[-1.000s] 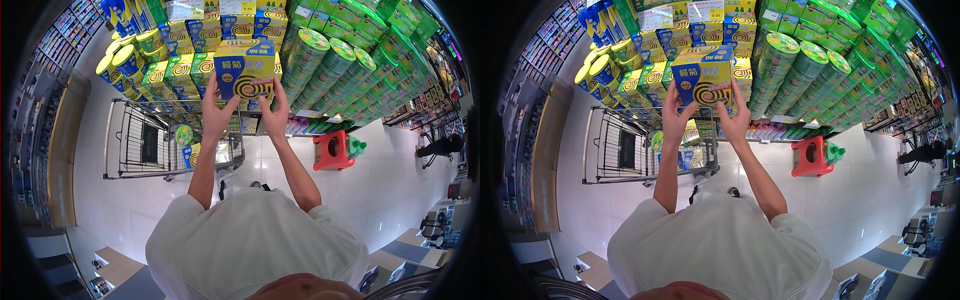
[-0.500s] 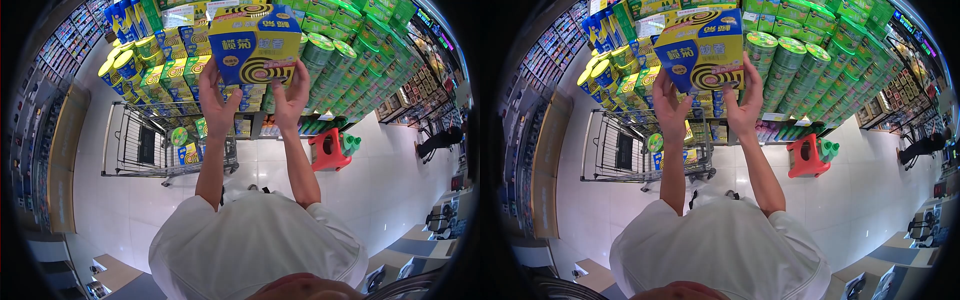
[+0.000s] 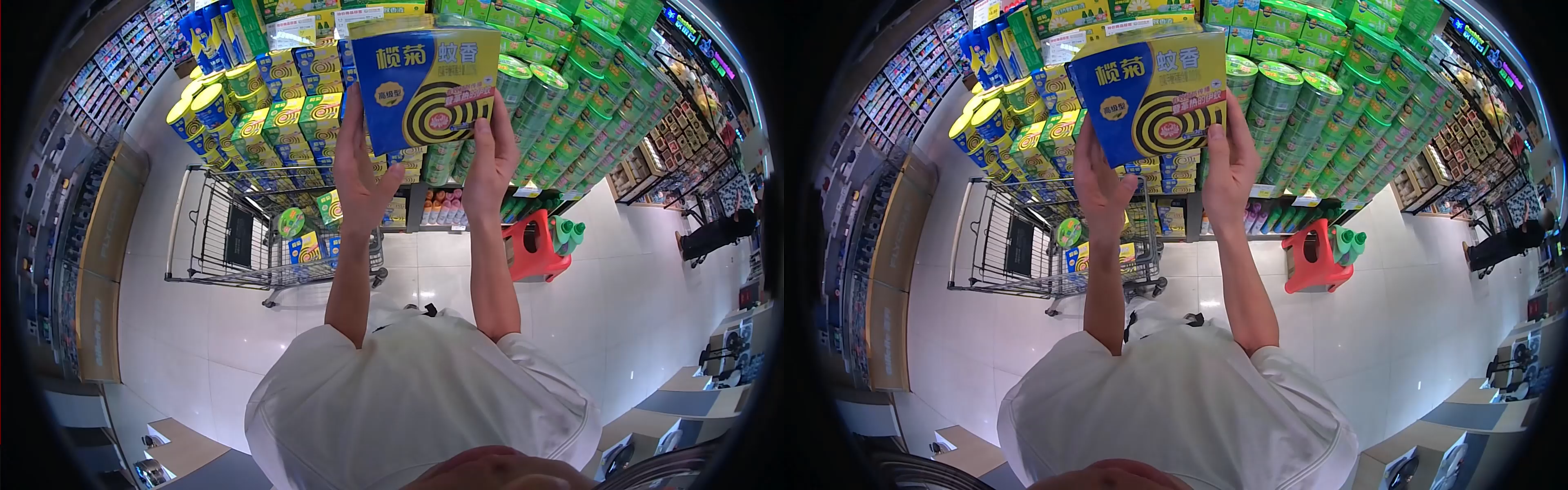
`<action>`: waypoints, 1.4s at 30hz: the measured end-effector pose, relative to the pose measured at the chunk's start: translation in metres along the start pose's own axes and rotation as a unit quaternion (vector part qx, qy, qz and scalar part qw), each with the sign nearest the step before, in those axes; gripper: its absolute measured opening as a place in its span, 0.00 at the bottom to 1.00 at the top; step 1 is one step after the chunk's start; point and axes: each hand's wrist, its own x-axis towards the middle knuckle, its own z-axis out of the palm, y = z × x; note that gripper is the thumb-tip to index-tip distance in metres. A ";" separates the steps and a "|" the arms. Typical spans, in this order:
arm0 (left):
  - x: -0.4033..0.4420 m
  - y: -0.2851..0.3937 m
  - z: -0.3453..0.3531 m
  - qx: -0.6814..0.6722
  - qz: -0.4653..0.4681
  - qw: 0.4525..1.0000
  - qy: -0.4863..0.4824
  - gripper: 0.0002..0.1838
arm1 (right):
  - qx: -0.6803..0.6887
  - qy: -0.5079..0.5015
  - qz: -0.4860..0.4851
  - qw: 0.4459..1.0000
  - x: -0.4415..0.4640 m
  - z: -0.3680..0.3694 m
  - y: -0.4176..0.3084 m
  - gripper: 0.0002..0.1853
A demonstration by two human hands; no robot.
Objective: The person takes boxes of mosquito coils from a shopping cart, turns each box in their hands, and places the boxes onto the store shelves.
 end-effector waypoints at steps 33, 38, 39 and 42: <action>0.025 -0.003 -0.023 0.041 -0.019 0.999 -0.006 0.50 | 0.060 -0.120 -0.030 0.991 0.012 0.018 0.019 0.46; 0.025 -0.009 -0.024 0.017 -0.047 0.999 -0.004 0.49 | 0.048 -0.128 -0.032 0.990 0.015 0.013 0.024 0.47; 0.024 -0.010 -0.022 -0.007 -0.072 0.997 0.005 0.48 | 0.046 -0.127 -0.034 0.990 0.016 0.010 0.026 0.47; 0.023 -0.017 -0.018 0.005 -0.059 0.998 0.008 0.47 | 0.013 -0.132 -0.061 0.989 0.018 0.002 0.028 0.45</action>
